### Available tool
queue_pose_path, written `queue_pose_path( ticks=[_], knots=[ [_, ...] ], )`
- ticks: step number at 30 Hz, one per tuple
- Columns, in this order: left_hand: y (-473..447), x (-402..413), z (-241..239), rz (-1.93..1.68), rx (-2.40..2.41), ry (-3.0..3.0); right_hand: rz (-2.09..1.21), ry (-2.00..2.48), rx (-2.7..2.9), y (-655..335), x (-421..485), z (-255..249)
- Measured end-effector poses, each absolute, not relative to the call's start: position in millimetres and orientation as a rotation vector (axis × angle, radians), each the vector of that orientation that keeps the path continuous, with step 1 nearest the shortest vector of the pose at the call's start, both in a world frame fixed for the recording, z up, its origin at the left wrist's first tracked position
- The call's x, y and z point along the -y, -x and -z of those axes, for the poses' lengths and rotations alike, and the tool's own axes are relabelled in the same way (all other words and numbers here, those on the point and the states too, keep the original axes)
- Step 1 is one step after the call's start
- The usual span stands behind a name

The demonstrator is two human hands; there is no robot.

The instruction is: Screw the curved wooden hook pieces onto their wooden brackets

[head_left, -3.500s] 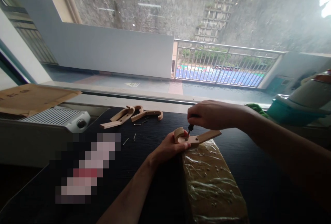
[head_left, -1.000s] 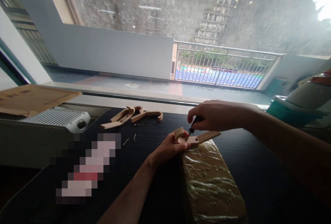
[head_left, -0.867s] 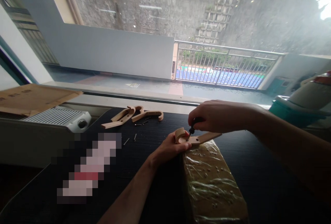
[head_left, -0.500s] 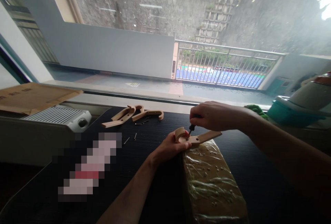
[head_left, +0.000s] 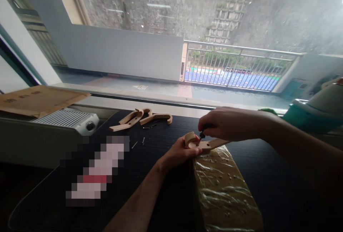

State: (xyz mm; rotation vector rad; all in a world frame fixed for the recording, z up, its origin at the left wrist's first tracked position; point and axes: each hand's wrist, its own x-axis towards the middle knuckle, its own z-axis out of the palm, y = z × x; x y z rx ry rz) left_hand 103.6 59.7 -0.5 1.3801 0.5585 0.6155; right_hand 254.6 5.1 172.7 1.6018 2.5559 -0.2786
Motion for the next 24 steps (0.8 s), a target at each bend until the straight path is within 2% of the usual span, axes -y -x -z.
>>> queue_pose_path(
  ticks=[7, 14, 24],
  knots=[
    [-102.7, -58.3, -2.7, -0.617, -0.587, -1.424, 0.387, -1.767, -2.487, -263.7, -9.1, -164.2],
    [-103.8, -58.2, -0.3, -0.636, -0.553, -1.397, 0.217, -1.702, -2.459, -253.4, -6.5, -176.1],
    [-102.0, -57.8, -4.0, -0.627, -0.533, -1.418, 0.207, -1.709, -2.491, -251.9, -9.7, -170.0]
  ],
)
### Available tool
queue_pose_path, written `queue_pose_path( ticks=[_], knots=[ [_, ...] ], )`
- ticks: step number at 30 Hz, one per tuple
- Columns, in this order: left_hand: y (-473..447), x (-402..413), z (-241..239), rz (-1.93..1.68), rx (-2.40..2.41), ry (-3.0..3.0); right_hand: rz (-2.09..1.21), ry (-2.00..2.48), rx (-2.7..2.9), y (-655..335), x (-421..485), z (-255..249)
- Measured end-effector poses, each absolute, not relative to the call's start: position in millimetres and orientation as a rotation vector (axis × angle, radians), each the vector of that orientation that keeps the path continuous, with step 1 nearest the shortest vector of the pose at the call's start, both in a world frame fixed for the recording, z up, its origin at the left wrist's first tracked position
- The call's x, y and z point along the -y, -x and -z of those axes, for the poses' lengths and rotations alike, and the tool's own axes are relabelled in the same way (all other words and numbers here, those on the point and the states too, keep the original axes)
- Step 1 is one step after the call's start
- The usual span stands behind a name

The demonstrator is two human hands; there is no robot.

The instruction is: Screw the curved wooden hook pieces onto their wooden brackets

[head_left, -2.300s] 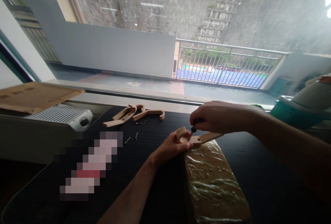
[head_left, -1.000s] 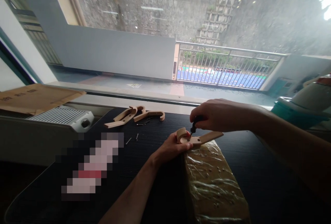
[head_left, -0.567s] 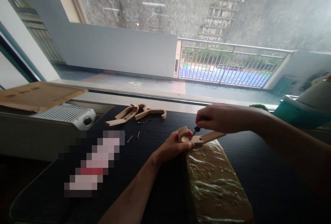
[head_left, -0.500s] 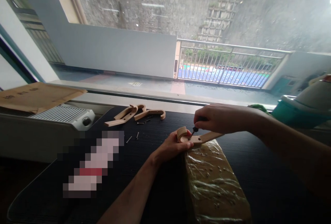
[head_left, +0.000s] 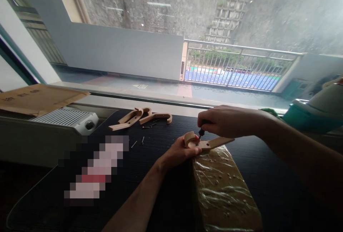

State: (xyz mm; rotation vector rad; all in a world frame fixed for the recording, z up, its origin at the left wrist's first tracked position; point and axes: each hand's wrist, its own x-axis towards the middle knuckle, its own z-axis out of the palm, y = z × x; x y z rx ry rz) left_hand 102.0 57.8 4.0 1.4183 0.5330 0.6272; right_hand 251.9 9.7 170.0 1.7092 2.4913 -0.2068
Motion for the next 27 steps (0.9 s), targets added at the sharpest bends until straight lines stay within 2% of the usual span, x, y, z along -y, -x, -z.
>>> queue_pose_path(
  ticks=[7, 14, 27],
  knots=[
    [-102.7, -58.9, 0.4, -0.621, -0.555, -1.44, 0.218, -1.791, -2.497, -255.5, -6.5, -165.9],
    [-103.2, -60.8, 5.5, -0.632, -0.533, -1.433, 0.136, -1.664, -2.533, -253.2, -0.4, -174.4],
    [-103.2, -60.5, 2.3, -0.621, -0.558, -1.434, 0.256, -1.78, -2.481, -260.0, -8.6, -162.7]
  ],
)
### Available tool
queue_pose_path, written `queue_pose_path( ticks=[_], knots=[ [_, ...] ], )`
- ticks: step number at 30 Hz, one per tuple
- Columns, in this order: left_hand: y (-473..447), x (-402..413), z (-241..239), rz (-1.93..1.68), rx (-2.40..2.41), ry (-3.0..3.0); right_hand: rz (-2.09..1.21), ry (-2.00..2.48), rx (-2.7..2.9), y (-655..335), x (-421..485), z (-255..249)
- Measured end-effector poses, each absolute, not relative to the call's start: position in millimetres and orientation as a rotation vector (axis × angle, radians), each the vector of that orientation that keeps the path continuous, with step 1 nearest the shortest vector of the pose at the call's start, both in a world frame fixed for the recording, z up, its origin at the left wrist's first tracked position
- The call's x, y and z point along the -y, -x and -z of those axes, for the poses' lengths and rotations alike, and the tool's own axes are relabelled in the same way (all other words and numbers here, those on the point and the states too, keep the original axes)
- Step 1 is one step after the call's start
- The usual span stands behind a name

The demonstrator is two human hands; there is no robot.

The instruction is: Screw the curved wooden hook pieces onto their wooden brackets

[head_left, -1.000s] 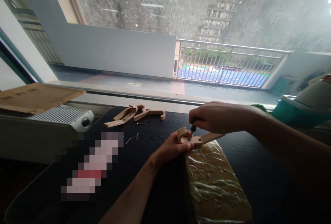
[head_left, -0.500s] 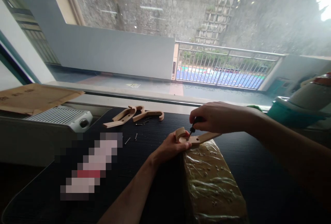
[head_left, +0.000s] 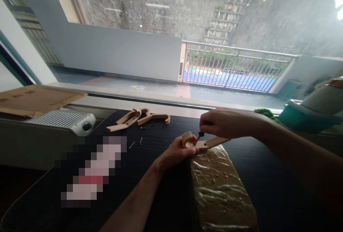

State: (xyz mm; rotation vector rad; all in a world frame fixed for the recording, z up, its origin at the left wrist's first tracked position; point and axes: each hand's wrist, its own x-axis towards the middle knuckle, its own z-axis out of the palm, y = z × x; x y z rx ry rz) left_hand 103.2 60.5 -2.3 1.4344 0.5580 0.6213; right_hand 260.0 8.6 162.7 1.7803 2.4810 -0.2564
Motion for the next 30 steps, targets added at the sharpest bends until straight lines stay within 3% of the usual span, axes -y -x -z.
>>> queue_pose_path(
  ticks=[30],
  knots=[
    [-102.1, -59.3, -0.3, -0.614, -0.484, -1.424, 0.149, -1.626, -2.552, -251.4, -10.3, -178.7]
  ],
)
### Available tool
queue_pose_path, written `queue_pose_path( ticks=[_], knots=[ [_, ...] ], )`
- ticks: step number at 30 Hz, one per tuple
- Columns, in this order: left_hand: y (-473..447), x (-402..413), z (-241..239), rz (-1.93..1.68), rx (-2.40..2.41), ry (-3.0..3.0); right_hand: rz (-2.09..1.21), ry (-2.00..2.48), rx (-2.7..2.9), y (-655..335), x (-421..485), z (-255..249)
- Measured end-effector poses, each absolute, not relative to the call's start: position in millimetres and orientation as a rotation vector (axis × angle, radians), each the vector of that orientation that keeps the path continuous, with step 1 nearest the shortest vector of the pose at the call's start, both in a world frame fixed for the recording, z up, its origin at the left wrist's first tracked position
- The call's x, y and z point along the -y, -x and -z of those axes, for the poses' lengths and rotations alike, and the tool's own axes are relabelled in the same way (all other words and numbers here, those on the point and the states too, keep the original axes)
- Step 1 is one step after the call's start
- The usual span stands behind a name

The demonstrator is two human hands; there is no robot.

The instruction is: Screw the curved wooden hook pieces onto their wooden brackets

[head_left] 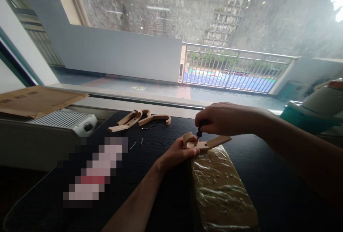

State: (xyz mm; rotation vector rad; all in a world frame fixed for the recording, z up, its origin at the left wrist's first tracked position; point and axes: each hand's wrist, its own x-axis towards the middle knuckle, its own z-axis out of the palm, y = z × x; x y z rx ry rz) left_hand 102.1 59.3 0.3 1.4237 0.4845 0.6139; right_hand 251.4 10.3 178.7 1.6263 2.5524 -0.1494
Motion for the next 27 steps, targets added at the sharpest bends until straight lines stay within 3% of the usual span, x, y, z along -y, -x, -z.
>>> queue_pose_path(
  ticks=[27],
  knots=[
    [-101.0, -58.4, -6.7, -0.591, -0.492, -1.453, 0.164, -1.655, -2.601, -251.3, -10.1, -169.7]
  ],
)
